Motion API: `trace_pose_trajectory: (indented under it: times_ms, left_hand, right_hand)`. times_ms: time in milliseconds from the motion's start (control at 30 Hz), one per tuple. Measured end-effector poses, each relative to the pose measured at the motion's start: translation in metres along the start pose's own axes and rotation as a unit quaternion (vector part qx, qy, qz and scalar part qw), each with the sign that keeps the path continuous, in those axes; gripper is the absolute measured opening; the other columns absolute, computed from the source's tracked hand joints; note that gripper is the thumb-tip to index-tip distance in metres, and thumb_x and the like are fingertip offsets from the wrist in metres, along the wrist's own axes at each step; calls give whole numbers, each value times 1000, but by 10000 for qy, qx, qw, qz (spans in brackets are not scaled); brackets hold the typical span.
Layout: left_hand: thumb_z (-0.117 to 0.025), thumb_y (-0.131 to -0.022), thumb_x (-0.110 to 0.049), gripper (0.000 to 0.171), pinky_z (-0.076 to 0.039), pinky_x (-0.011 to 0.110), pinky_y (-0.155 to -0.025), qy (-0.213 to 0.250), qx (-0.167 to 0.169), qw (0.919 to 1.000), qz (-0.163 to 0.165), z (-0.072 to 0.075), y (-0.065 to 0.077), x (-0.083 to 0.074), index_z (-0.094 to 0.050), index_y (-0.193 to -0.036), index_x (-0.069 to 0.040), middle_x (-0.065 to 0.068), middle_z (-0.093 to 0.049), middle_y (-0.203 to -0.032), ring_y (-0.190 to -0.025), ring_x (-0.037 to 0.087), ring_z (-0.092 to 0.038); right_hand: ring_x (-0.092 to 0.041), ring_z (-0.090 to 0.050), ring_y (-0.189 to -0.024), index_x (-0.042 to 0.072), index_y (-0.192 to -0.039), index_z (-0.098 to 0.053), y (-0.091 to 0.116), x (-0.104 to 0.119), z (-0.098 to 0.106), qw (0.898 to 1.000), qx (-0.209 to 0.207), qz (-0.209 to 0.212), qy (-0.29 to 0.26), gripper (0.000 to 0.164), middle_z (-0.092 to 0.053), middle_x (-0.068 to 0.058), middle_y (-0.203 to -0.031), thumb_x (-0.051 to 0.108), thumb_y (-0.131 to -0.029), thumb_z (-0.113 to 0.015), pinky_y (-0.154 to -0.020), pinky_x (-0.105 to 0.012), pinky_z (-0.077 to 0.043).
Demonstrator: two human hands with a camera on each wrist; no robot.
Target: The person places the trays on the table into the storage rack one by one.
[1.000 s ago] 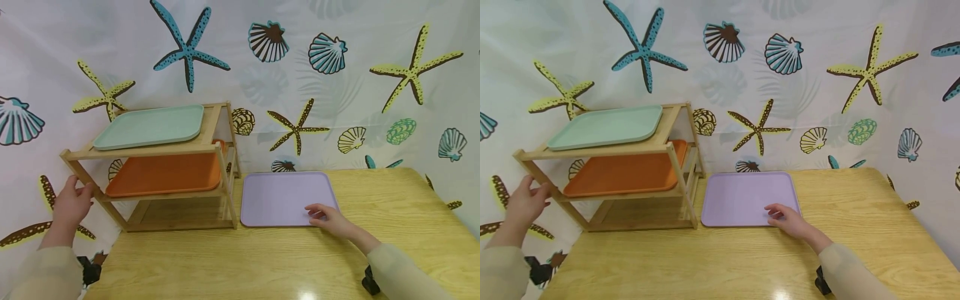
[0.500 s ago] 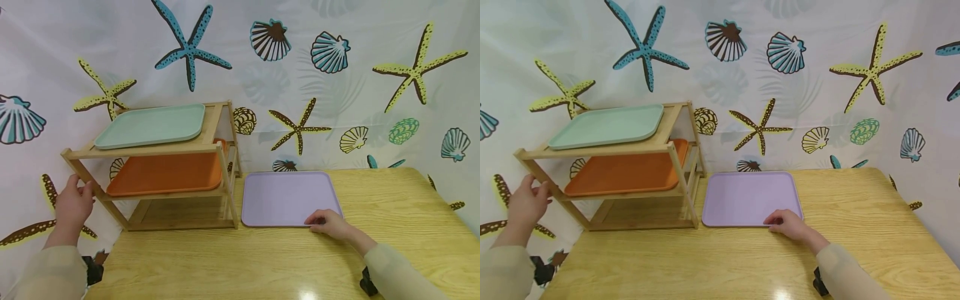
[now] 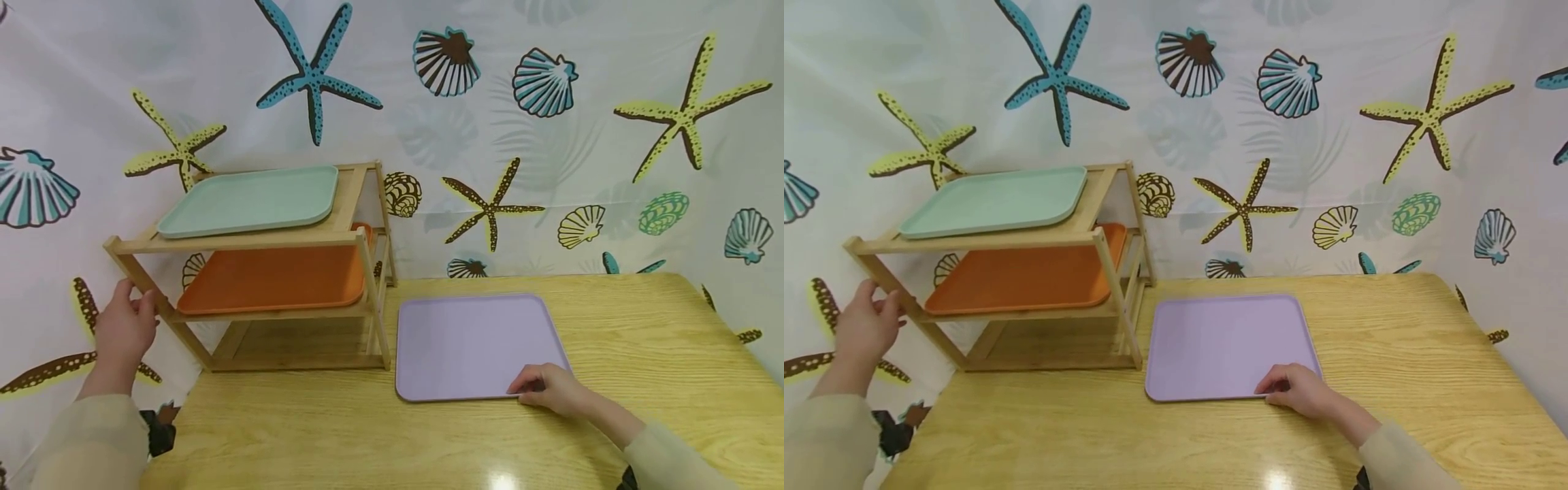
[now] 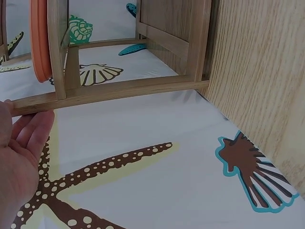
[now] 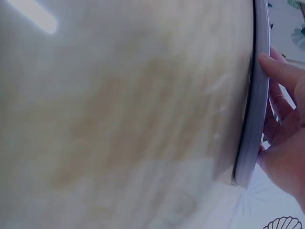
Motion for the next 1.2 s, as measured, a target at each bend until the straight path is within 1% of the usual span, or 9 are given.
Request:
trace_pose_trajectory:
  times_ms: [233,467,567,700,833,900,967,1033,1200]
  left_hand:
    - [-30,-106,-27,49,-52,54,-72,46,-18,10000,61,1,-4,0,-26,-143,6,39,-54,-119,-93,49,-62]
    - [-30,-106,-26,51,-53,52,-70,42,75,9997,229,3,-3,3,-24,-144,7,39,-53,-119,-93,48,-63]
    - [-30,-106,-26,49,-53,51,-69,44,69,9998,198,3,-2,2,-26,-142,7,39,-54,-118,-92,48,-63]
    - [-31,-106,-25,47,-52,50,-67,42,44,9999,134,2,0,0,-27,-140,8,39,-55,-116,-90,48,-63]
    - [-31,-106,-26,48,-53,51,-67,49,47,9998,169,0,0,-1,-27,-140,7,39,-54,-116,-91,49,-63]
    - [-31,-106,-26,48,-53,50,-66,44,49,9998,185,0,0,-1,-27,-140,8,39,-54,-117,-91,48,-63]
    - [-31,-106,-26,47,-53,50,-66,25,42,9998,186,0,0,-1,-27,-140,8,39,-54,-117,-91,48,-63]
    - [-31,-106,-26,48,-53,50,-67,22,66,9998,205,-1,-1,-1,-27,-140,8,39,-54,-118,-91,48,-63]
    - [-30,-106,-28,50,-53,50,-68,57,124,9996,263,-2,-2,2,-25,-142,7,39,-53,-119,-92,48,-63]
  right_hand:
    - [-5,-58,-78,3,-97,-73,24,14,-12,9969,235,660,-361,12,-68,-4,-91,0,-86,-70,-66,-24,-51]
    - [-8,-60,-80,4,-98,-73,34,21,-20,9943,251,892,-536,12,-69,-6,-92,2,-86,-70,-68,-24,-51]
    - [-10,-61,-86,1,-102,-72,38,19,-11,9961,-7,720,-512,15,-69,-8,-96,5,-87,-71,-74,-23,-51]
    - [-12,-62,-89,-4,-110,-68,45,7,18,9967,-655,276,-384,26,-68,-14,-104,8,-87,-72,-76,-24,-52]
    - [-14,-62,-89,-9,-121,-61,57,-12,52,9887,-1468,-272,-117,39,-62,-23,-113,5,-87,-72,-73,-25,-53]
    - [-16,-63,-91,-10,-126,-56,63,-22,65,9839,-1708,-528,-33,45,-60,-26,-117,4,-87,-72,-72,-26,-54]
    - [-17,-63,-91,-11,-130,-51,69,-31,71,9822,-1731,-722,-77,49,-57,-28,-118,4,-88,-71,-70,-27,-55]
    - [-15,-63,-90,-12,-132,-47,71,-38,72,9835,-1561,-876,-247,51,-56,-28,-116,6,-90,-69,-64,-28,-54]
    - [-11,-61,-72,-14,-134,-43,66,-44,61,9894,-1000,-907,-541,54,-59,-22,-106,9,-92,-67,-52,-27,-48]
Point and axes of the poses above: each hand's wrist, its own y-axis away from the middle knuckle, its own z-axis out of the back of the hand, x = y × z, the point moved 7 cm from there along -y, towards the middle knuckle
